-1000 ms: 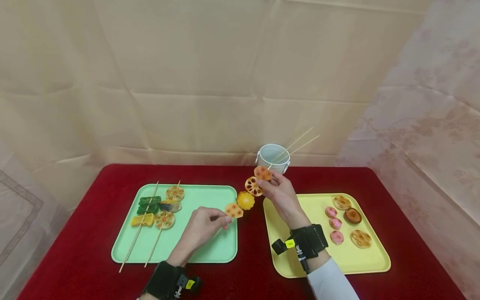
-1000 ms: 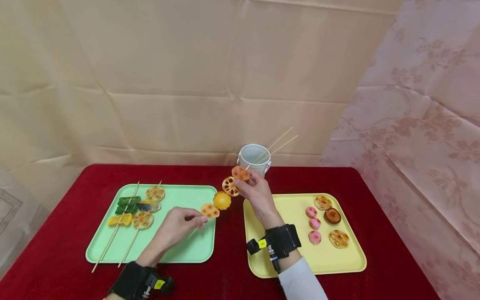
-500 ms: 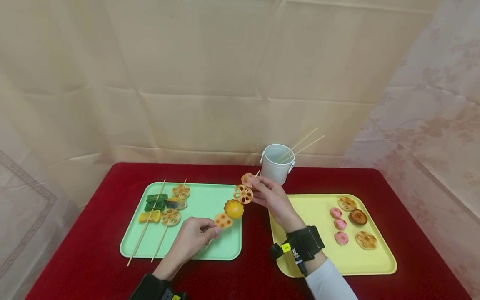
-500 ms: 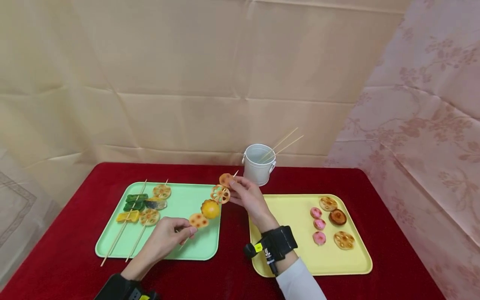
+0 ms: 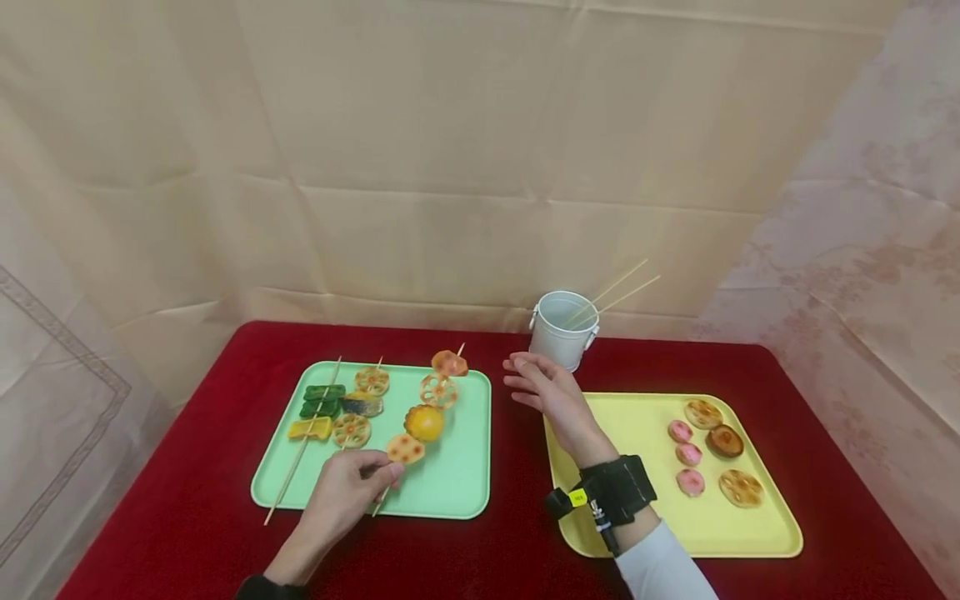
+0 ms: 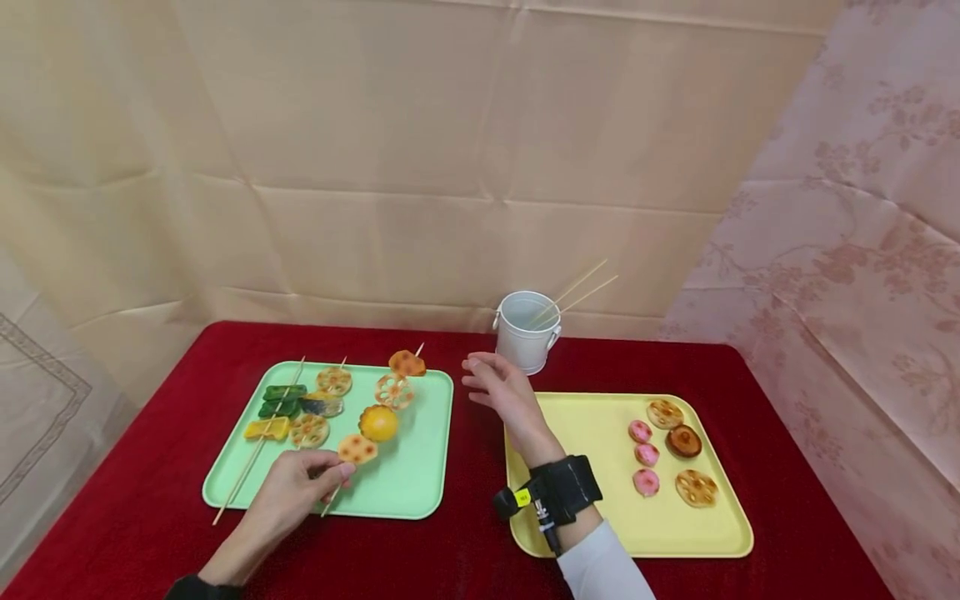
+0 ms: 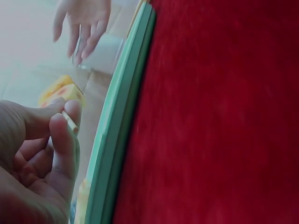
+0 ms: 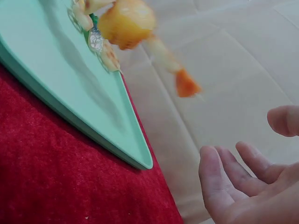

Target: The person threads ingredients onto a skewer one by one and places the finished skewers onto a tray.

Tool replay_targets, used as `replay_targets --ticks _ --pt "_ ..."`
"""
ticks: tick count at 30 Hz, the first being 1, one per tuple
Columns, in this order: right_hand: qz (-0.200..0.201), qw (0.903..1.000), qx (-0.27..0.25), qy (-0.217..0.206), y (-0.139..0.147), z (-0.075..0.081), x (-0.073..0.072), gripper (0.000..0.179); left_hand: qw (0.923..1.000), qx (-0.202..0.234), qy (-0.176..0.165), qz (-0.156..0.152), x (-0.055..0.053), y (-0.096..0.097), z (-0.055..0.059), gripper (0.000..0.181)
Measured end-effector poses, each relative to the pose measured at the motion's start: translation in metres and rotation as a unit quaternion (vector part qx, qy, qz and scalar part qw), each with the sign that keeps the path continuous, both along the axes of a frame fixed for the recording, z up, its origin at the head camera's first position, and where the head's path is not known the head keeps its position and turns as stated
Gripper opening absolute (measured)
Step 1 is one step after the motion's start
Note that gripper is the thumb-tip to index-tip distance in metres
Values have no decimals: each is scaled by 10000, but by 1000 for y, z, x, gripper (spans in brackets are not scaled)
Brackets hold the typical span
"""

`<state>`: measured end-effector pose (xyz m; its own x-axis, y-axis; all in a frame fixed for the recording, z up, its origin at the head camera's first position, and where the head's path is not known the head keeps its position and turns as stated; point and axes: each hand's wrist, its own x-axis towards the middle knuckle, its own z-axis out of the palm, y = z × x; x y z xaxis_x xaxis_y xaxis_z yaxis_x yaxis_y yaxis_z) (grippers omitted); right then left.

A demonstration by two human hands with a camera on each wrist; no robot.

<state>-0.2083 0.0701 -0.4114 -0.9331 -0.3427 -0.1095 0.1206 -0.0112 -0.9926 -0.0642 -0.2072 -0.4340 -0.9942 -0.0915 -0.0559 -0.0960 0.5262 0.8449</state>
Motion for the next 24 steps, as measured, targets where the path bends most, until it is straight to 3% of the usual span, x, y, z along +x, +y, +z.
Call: replay_targets --ticks 7,14,19,24 --pt "-84 9999 -9 91 3 -1 -1 49 9991 -201 -70 368 8 -12 -4 25" --pt "-109 9999 65 107 3 0 -1 44 9962 -591 -136 626 6 -12 -4 27" --pt "-35 9997 169 150 2 2 1 46 9960 -633 -216 600 4 -13 -2 28" --pt "-22 9996 202 181 2 1 0 45 9978 -280 -330 494 2 -12 -1 28"
